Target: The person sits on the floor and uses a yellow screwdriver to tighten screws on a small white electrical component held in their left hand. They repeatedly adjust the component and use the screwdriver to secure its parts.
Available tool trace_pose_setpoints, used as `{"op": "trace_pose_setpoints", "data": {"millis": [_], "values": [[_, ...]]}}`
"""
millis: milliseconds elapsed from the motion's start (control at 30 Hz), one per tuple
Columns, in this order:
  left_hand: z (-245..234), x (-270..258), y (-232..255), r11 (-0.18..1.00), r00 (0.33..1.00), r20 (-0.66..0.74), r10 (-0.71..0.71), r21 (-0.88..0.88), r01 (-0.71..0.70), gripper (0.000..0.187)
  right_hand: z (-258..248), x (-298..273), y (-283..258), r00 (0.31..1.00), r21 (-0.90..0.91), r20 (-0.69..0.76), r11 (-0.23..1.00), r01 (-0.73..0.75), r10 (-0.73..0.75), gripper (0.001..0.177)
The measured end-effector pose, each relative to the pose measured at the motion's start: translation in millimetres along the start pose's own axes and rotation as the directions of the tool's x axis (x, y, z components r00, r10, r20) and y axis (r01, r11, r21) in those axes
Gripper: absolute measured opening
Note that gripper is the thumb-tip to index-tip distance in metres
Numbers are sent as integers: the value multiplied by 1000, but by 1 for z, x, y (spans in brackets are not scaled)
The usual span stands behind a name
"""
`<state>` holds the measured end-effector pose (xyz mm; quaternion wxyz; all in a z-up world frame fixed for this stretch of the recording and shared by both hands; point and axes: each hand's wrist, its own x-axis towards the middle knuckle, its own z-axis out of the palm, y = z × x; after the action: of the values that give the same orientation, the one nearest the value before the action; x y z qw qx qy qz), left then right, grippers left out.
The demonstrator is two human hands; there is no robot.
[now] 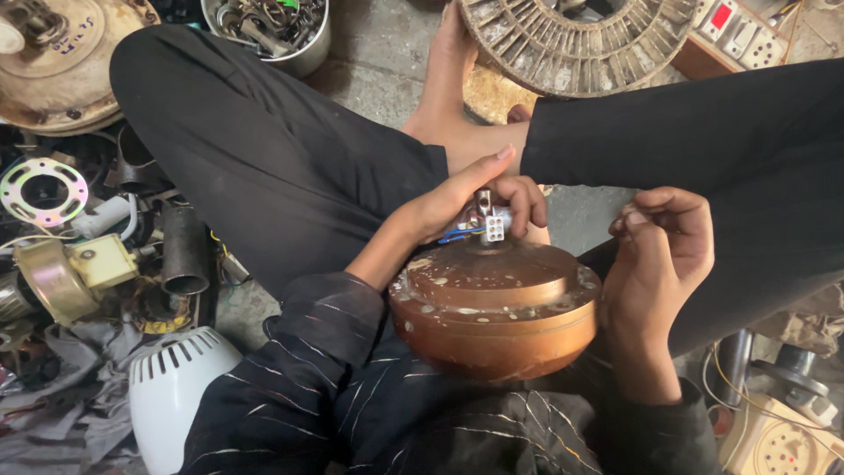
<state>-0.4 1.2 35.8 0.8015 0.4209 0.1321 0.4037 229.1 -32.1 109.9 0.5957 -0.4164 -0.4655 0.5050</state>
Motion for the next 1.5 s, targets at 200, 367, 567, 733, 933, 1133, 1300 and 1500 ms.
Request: {"op": "trace_pose_setpoints", "data": {"millis": [200,367,567,733,933,1133,1300,1500], "values": [[2,1,-1,997,998,-53,-25,-73,21,76,-1,0,1,1000,7,-12,1000,-16,16,20],[-2,1,-7,989,995,-81,-54,-144,42,75,0,1,0,1000,-13,-1,1000,-15,15,21],[-9,0,-13,1000,1000,12,21,-22,-21,83,10,1,-7,999,-147,25,989,-32,36,17],[-6,2,-12,990,997,-45,-55,-130,49,75,26,16,-30,886,-400,390,913,-81,250,36],[-4,2,-17,959,982,-125,-144,-264,107,65,56,41,-43,638,-628,675,742,235,370,46],[-8,-4,-22,964,945,-264,-193,-231,133,56,71,46,-46,512,-545,812,677,494,279,42],[-6,-3,-19,983,996,-89,9,-181,-25,58,76,47,-53,421,-461,884,526,715,202,39],[2,-7,-5,982,998,-54,24,-185,-34,62,90,55,-61,234,-299,954,496,815,189,38]]}}
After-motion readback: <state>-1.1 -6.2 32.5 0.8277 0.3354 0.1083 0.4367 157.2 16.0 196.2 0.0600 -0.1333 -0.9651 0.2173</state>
